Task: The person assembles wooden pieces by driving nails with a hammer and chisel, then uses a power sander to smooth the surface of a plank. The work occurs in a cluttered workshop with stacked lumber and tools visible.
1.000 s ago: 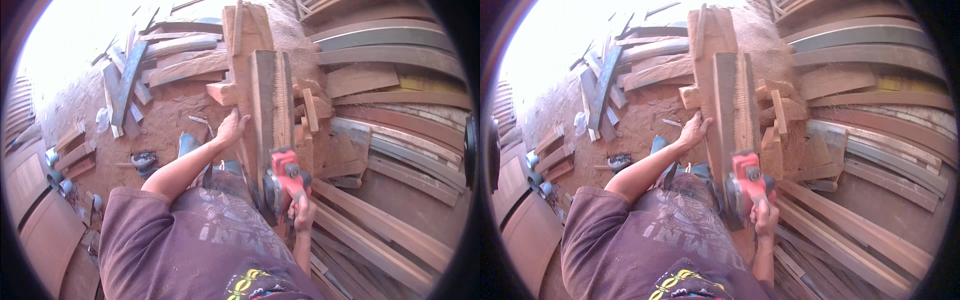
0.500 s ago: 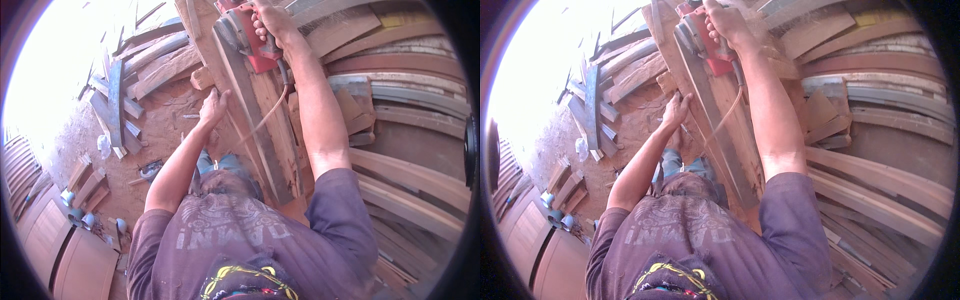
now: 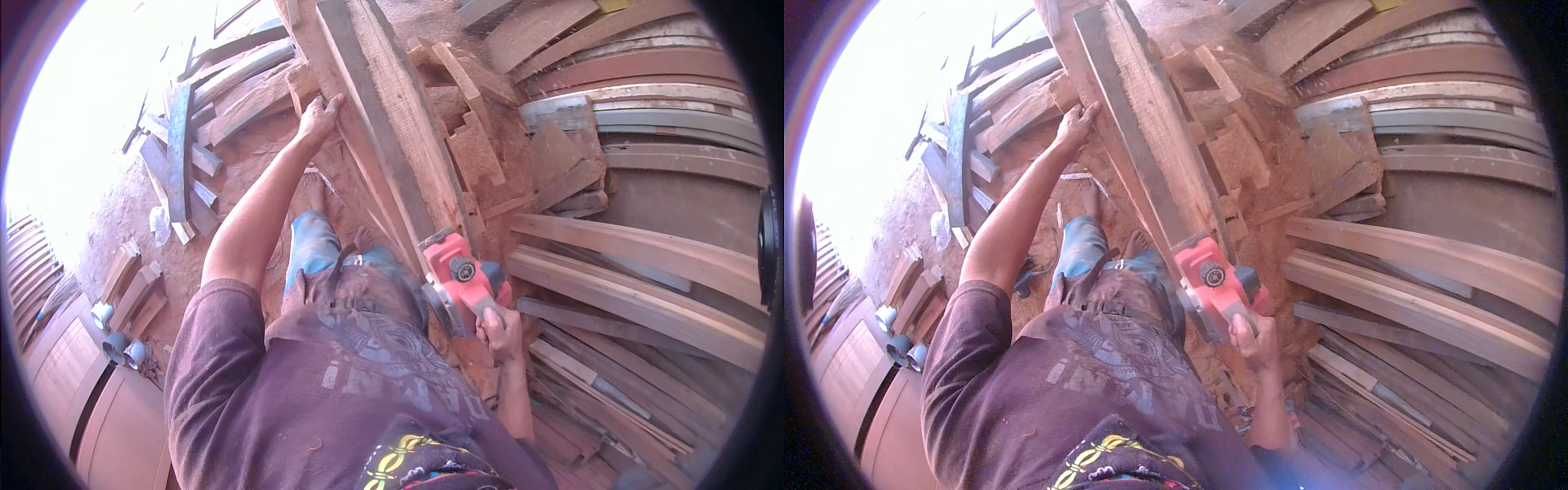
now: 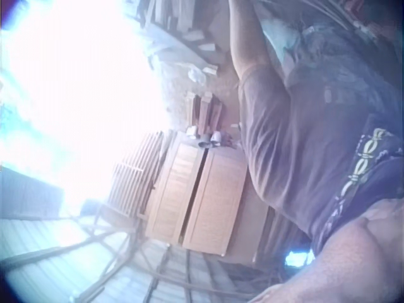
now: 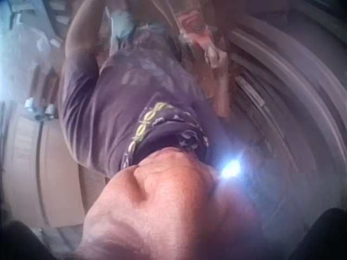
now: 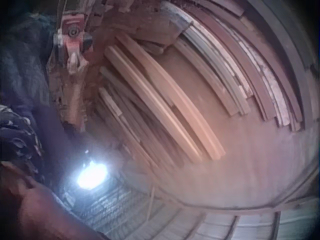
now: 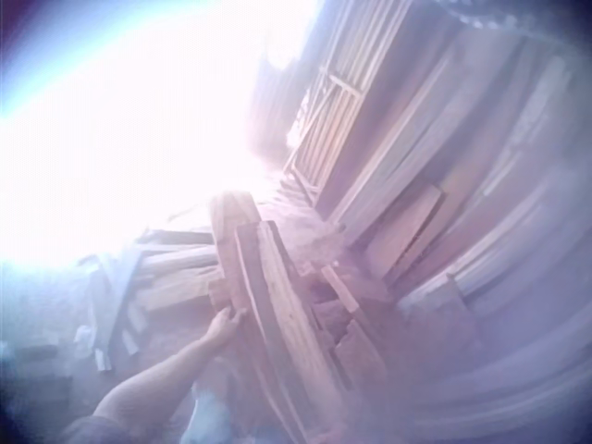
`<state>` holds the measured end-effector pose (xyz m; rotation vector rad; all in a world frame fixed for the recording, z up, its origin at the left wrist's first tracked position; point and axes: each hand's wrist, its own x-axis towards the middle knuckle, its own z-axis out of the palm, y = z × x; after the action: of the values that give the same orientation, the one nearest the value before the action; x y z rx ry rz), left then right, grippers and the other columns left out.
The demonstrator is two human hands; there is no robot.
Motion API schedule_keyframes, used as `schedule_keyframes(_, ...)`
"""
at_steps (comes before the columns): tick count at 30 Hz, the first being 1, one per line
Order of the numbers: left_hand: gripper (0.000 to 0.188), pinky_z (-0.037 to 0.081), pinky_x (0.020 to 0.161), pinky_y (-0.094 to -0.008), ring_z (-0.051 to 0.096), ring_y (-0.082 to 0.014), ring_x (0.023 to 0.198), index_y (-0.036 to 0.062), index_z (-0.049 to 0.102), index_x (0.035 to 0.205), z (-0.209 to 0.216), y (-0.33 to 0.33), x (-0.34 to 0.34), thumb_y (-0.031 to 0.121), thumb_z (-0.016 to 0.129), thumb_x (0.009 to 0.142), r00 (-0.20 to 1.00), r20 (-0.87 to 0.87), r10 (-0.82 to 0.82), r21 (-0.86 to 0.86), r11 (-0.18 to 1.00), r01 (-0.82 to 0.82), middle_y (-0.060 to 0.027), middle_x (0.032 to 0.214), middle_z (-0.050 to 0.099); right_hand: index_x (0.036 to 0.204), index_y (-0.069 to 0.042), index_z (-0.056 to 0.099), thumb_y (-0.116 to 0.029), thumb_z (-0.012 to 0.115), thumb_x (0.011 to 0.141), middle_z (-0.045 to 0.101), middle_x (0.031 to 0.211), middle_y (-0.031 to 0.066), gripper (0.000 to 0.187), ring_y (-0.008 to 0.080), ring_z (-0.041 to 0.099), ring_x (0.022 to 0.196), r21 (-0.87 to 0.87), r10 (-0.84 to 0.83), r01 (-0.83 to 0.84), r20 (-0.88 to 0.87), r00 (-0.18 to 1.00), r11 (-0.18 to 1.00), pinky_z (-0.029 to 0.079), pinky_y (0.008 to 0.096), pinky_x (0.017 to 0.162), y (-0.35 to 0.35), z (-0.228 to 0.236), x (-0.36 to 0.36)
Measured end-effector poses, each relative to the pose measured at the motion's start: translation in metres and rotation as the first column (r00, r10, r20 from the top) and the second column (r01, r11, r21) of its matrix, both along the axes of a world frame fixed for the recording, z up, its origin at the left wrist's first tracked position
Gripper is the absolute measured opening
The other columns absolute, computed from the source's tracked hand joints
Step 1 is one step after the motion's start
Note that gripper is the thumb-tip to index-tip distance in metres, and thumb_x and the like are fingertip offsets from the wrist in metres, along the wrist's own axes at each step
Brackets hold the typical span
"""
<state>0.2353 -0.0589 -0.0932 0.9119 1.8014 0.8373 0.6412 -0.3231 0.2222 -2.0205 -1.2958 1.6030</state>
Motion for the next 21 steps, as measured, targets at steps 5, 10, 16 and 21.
schedule_keyframes(5,0.067,0.054,0.075,-0.0425,0.065,-0.0252,0.088,-0.004,0.066,0.12,-0.01,0.0,-0.005,0.061,0.064,0.102,0.999,-0.019,0.027,0.009,1.0,-0.027,-0.0147,0.102,0.07,0.077,-0.003,0.062,-0.034,0.054,0.108,0.055,0.062,-0.0013,0.044,0.0069,0.05,0.053,0.064,-0.008,0.011,-0.043,0.999,0.998,0.037,0.0265,0.048,0.033,-0.015,-0.029)
schedule_keyframes(10,0.089,0.041,0.12,-0.0466,0.054,-0.0459,0.142,-0.0112,0.054,0.147,0.036,-0.013,0.013,0.064,0.063,0.1,0.999,-0.051,0.019,-0.019,1.0,-0.02,-0.0376,0.144,0.059,0.078,-0.006,0.06,-0.042,0.052,0.11,0.052,0.064,-0.0033,0.049,0.0055,0.048,0.05,0.088,-0.014,0.023,-0.105,0.994,0.996,0.035,0.0249,0.044,0.14,-0.029,-0.104)
schedule_keyframes(16,0.083,0.043,0.117,-0.0485,0.058,-0.0457,0.138,-0.0114,0.057,0.143,0.037,-0.014,0.013,0.061,0.06,0.102,0.99,-0.143,-0.012,-0.097,0.995,-0.002,-0.0368,0.141,0.062,0.105,-0.008,0.084,-0.047,0.05,0.11,0.046,0.052,-0.0042,0.052,0.0093,0.045,0.043,0.302,0.24,-0.182,-0.168,0.956,0.936,0.036,0.0285,0.043,0.344,-0.041,-0.222)
schedule_keyframes(21,0.069,0.049,0.107,-0.0444,0.068,-0.0385,0.123,-0.0046,0.068,0.133,0.018,-0.006,0.003,0.057,0.064,0.102,0.994,-0.103,-0.045,-0.028,0.999,0.042,-0.0271,0.129,0.072,0.104,-0.001,0.078,-0.044,0.057,0.1,0.057,0.065,0.0024,0.048,0.0116,0.052,0.051,0.238,0.177,-0.114,-0.265,0.948,0.965,0.042,0.031,0.046,0.4,-0.057,-0.24)
